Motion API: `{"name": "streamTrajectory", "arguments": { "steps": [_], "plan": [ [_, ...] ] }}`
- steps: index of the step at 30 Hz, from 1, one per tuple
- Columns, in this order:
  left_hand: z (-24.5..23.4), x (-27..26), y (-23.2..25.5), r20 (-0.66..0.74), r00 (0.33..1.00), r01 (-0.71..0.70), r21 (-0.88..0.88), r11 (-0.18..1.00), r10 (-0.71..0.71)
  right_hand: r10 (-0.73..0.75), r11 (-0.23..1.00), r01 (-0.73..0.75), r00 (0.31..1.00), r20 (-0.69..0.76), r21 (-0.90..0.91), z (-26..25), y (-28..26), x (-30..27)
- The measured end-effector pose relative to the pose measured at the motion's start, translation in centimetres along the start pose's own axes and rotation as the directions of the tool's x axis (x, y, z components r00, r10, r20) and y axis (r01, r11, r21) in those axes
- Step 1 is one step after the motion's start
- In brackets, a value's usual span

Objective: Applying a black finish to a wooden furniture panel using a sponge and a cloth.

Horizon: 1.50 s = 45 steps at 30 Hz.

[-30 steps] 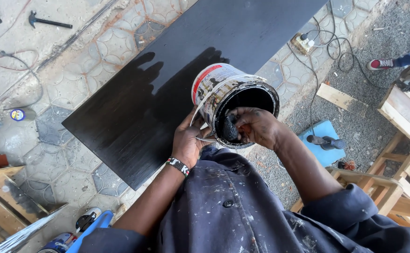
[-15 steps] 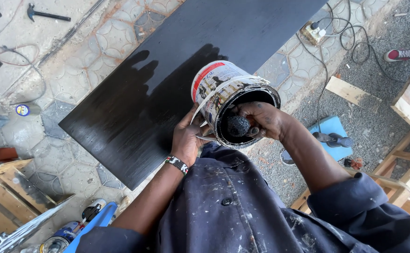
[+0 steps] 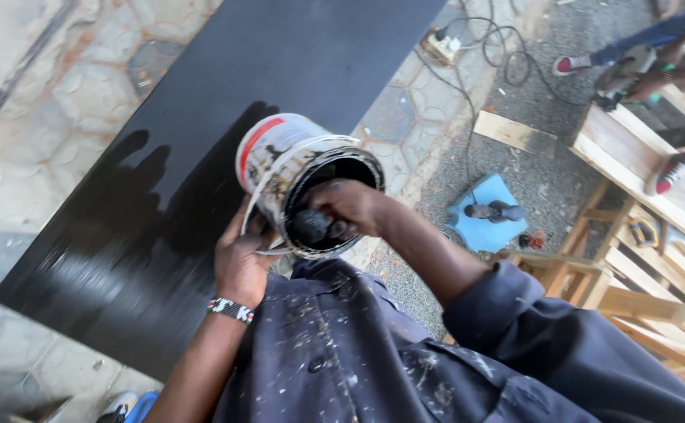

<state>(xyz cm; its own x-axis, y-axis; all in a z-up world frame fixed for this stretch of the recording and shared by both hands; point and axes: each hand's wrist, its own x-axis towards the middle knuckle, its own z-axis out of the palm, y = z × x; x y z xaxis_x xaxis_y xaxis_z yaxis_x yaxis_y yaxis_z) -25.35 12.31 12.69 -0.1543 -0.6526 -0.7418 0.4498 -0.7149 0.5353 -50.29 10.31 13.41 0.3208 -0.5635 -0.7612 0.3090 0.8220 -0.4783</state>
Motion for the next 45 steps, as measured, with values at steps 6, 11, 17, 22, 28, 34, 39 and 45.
{"name": "streamTrajectory", "arguments": {
  "steps": [6,11,17,22,28,34,39,45],
  "plan": [
    [-5.8,4.2,-0.8,0.023,0.998,-0.058,-0.005,0.998,0.058,0.087,0.995,-0.086,0.996,-0.01,0.055,2.8,-1.4,0.3],
    [-6.9,5.3,1.2,0.033,0.996,-0.08,-0.027,0.996,0.081,0.005,0.997,-0.004,1.0,-0.016,0.078,4.5,-0.5,3.6],
    [-6.6,4.0,6.1,0.065,0.995,-0.081,-0.015,0.997,0.082,0.073,0.991,-0.072,0.997,-0.005,0.11,6.7,-1.0,4.4],
    [-8.7,5.1,7.3,0.041,0.997,-0.067,0.018,0.998,0.067,-0.002,0.987,0.018,0.995,-0.098,0.158,7.8,0.2,7.3],
    [-9.2,4.4,7.1,0.011,0.997,-0.08,-0.006,0.997,0.08,0.039,0.985,-0.025,0.996,-0.077,0.172,8.7,-0.1,6.7],
    [-10.4,5.4,4.8,-0.037,0.995,-0.102,-0.131,0.986,0.098,0.065,0.964,-0.063,0.998,0.002,0.258,7.1,-0.1,6.9],
    [-9.7,4.8,5.7,-0.085,0.988,-0.146,-0.202,0.969,0.131,0.097,0.956,-0.098,0.995,0.015,0.276,5.6,-1.8,7.1],
    [-12.8,5.0,7.1,-0.103,0.973,-0.226,-0.255,0.94,0.206,0.053,0.959,-0.052,0.999,0.004,0.28,4.9,-2.2,7.9]
  ]
}}
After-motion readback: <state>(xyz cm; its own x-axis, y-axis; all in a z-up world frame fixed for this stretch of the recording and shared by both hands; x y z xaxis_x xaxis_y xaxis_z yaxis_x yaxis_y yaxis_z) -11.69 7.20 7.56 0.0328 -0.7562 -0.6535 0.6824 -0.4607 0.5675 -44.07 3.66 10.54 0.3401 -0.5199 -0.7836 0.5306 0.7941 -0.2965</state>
